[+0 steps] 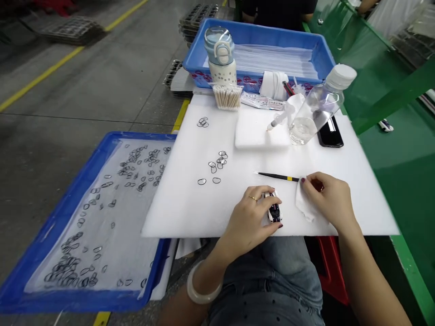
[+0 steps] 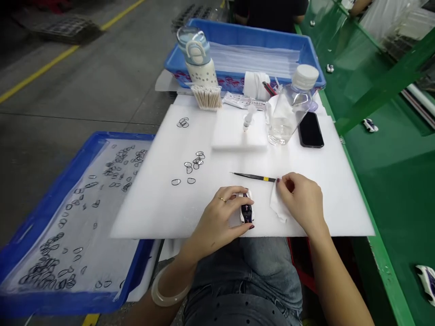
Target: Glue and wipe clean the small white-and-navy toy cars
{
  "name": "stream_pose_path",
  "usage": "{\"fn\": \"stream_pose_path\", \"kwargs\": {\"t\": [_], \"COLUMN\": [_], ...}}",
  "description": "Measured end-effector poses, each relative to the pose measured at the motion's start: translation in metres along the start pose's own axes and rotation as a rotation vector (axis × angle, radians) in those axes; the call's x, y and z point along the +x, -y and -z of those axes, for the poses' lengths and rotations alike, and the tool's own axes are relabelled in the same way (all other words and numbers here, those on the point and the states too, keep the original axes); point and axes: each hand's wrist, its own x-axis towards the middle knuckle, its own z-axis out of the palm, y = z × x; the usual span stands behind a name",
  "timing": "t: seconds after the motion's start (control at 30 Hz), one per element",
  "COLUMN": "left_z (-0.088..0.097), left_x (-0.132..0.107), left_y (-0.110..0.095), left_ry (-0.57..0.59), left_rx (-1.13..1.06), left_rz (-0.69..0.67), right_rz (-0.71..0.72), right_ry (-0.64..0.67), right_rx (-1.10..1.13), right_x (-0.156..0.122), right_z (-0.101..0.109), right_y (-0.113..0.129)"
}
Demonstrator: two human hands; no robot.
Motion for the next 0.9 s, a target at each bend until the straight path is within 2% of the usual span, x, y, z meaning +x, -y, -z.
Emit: {"fn": "stream_pose_path", "kwargs": {"t": [0.07,0.13,0.2,0.23,0.27,0.37,0.47,0.6,0.77,0.9], "left_z": [0.014,0.038,0.068,0.082,0.094,0.115,0.115,0.107,0.107,0.109], "left_x": [-0.001,0.0,0.005,0.008,0.013,0.03,0.043,0.049,0.05,0.052], "left_y": [0.003,0.01,0.02,0.025,0.031,0.045,0.053,0.059,0.064,0.064], "left_ry": [0.045,0.019,-0.17,-0.225,-0.232,-0.13,-0.043,-0.062,-0.078,-0.061], "left_rx": [-0.008,0.014,0.133,0.218,0.301,0.52,0.615,0.591,0.5,0.48], "left_rz": [-0.027,-0.029,0.073,0.158,0.237,0.399,0.474,0.512,0.517,0.499], "right_rz": [-0.043,-0.156,-0.265,-0.291,-0.294,-0.23,-0.27,-0.279,-0.366,-0.33], "right_ry": [-0.027,-0.04,-0.03,-0.019,-0.007,-0.046,-0.203,-0.319,-0.431,-0.557], "right_rx": [0.286,0.586,0.765,0.779,0.751,0.62,0.696,0.882,0.921,0.953], "right_x": [-0.001,-0.002,-0.007,-0.011,-0.015,-0.027,-0.033,-0.031,-0.034,-0.031], "right_z": [-0.004,0.0,0.007,0.01,0.012,0.015,0.019,0.031,0.039,0.037], "right_y": [-0.006,-0.012,-0.017,-0.019,-0.02,-0.025,-0.036,-0.05,-0.046,-0.047]}}
